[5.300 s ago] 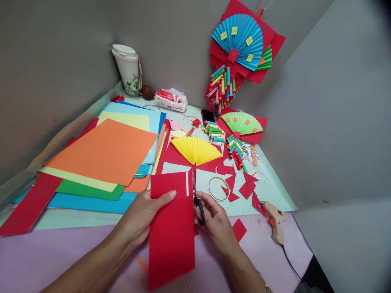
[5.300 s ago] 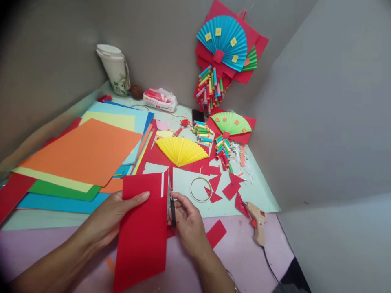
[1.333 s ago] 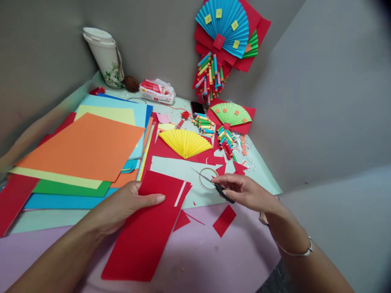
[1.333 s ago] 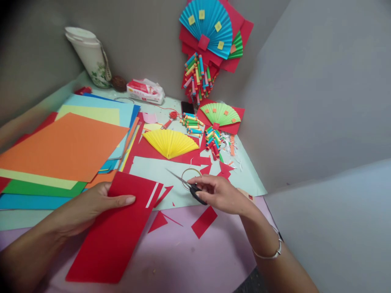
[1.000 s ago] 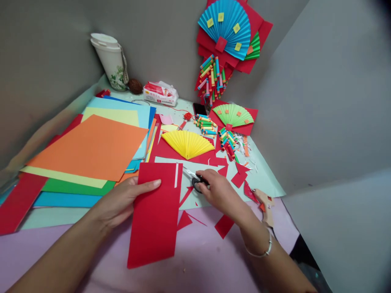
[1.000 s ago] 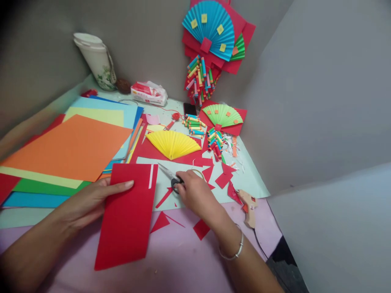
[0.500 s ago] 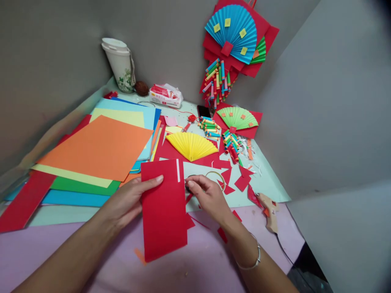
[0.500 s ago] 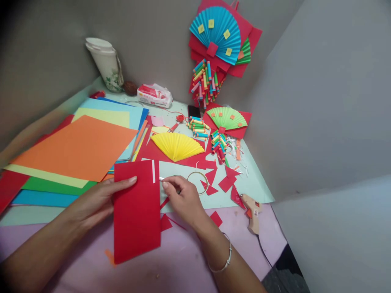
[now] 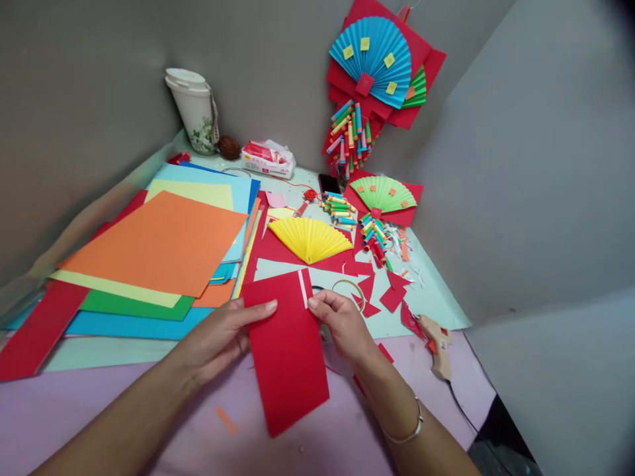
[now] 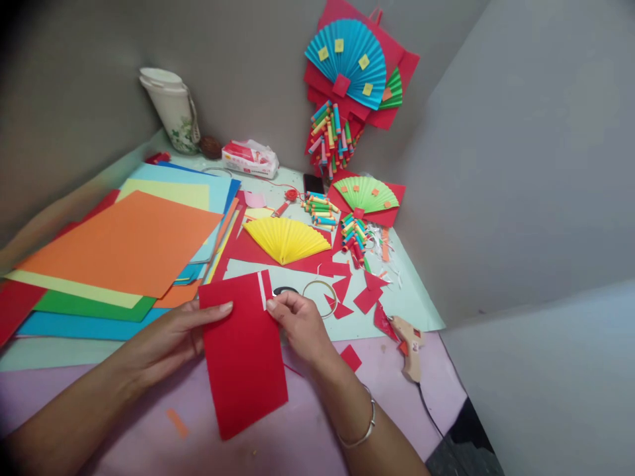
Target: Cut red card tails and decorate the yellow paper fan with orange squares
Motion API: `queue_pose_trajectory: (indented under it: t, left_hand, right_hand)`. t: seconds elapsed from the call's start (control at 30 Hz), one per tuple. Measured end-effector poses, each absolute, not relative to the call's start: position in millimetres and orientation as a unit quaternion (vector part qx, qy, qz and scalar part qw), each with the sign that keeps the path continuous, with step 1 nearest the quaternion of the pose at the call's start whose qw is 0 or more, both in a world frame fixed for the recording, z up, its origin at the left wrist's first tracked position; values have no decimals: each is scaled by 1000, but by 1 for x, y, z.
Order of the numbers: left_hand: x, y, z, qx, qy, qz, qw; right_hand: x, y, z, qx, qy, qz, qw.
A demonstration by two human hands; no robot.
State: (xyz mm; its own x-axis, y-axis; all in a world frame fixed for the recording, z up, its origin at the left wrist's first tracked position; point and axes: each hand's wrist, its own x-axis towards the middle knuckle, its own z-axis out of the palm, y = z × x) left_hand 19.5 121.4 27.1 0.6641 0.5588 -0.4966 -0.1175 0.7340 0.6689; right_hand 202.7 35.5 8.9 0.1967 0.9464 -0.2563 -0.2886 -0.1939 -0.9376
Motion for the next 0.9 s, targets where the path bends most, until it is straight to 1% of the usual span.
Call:
queue_pose_trajectory:
  t: [0.2,0.37,0.57,0.8,0.9]
  left_hand:
    - [12,131,35,339,386,215,831]
    - [10,130,35,369,396,174,822]
    - [9,128,27,408,405,159,803]
    - [12,124,29,412,402,144,805]
    - [14,122,28,423,412,131,797]
  right_hand:
    - [204,31,24,-619,-384,512,455]
    - [201,26,24,-636,-439,496,395]
    - [201,25,27,-638,-469,494,360]
    - [203,23,26,-640,-493,483,338]
    - [202,23,26,-629,-495,493,341]
